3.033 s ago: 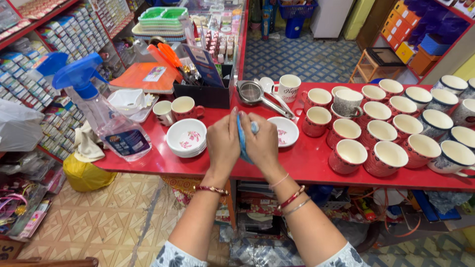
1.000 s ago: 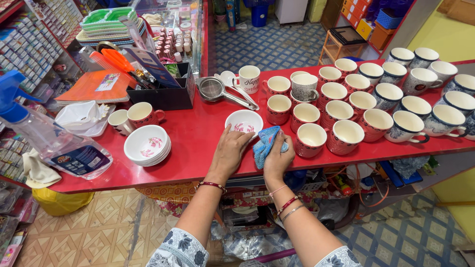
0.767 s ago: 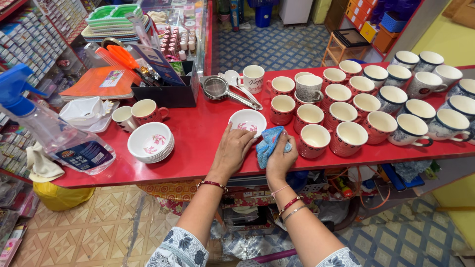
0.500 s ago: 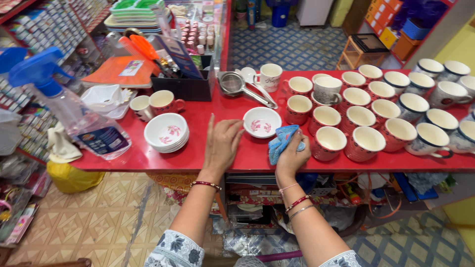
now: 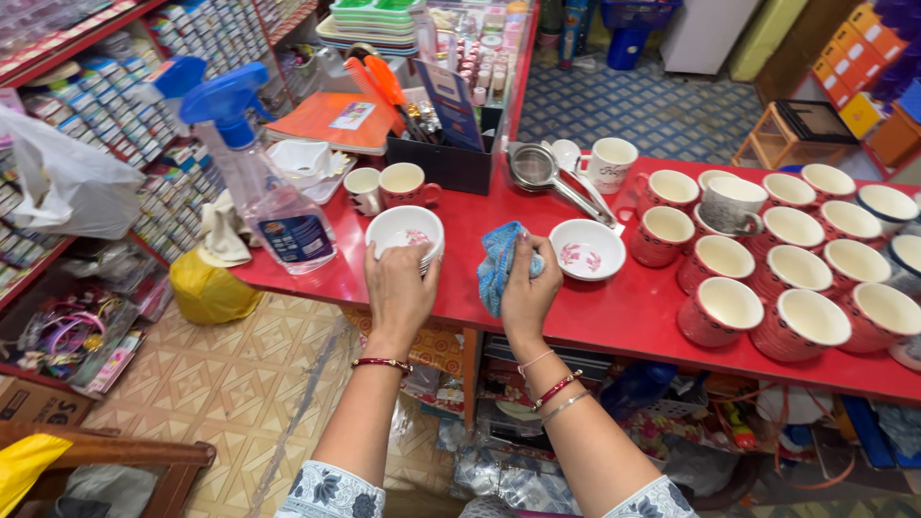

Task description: The person wipes the interior and exterior of small white bowls with a blue cloth. They handle the bowls one at a time, rotating them to clean all surfaces, and place each cleaned bowl back onto a stack on the red counter.

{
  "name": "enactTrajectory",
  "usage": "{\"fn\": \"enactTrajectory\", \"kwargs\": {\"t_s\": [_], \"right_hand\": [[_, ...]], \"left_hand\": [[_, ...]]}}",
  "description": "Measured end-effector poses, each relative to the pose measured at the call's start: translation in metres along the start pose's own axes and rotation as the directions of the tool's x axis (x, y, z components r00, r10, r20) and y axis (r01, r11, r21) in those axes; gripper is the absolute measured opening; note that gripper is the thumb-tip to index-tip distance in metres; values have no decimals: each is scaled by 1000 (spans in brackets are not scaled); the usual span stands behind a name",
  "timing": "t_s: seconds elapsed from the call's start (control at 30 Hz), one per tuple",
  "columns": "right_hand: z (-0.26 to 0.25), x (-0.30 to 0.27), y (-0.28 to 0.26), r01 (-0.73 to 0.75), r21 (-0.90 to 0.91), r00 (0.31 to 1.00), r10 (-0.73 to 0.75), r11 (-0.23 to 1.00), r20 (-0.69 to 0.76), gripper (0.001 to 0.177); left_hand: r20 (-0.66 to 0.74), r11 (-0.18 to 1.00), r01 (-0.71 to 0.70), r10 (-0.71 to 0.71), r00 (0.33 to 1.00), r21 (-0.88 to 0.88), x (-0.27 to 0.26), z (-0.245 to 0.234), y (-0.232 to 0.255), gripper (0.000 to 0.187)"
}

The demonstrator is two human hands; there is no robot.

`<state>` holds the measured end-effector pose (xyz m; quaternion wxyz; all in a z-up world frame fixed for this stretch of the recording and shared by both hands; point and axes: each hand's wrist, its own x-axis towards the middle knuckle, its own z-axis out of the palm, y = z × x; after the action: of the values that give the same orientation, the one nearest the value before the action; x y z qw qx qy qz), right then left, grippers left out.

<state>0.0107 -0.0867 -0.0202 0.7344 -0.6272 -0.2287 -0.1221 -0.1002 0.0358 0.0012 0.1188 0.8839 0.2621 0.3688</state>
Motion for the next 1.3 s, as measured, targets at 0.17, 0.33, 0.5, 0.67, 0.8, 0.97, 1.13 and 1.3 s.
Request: {"fn": "enactTrajectory", "kwargs": {"t_s": [0.17,0.33,0.5,0.67,0.8,0.97,1.13,1.3], "right_hand": [[20,-9,-8,-184,107,974,166,977,156,28],[20,-11,-3,-222,121,960,195,967,203,29],[16,-8,6,-278,184,953,246,943,179,30],[6,-6,14,-308,144,947,289,940,137,34],[1,-2,22,-307,125,950,296,944,100,33],[-6,2,31,-262,60,964,258,963,60,34],[-6,8,34,-319,199,948,309,927,79,30],[-6,14,23,-389,365,919,382,846,94,27]], "left_hand": [[3,997,-62,63,998,-48,-1,-3,-9,18],[29,996,-85,85,996,-27,2,-5,-11,22],[15,993,-104,104,994,52,9,-4,-10,19],[-143,986,-167,168,975,23,22,0,-12,30],[-68,993,-114,114,991,9,27,1,-12,38],[-92,993,-105,100,991,-54,23,-5,-2,37],[-209,976,-115,75,975,-183,24,-17,6,28],[-259,887,-48,-83,962,-460,30,-16,19,18]]}}
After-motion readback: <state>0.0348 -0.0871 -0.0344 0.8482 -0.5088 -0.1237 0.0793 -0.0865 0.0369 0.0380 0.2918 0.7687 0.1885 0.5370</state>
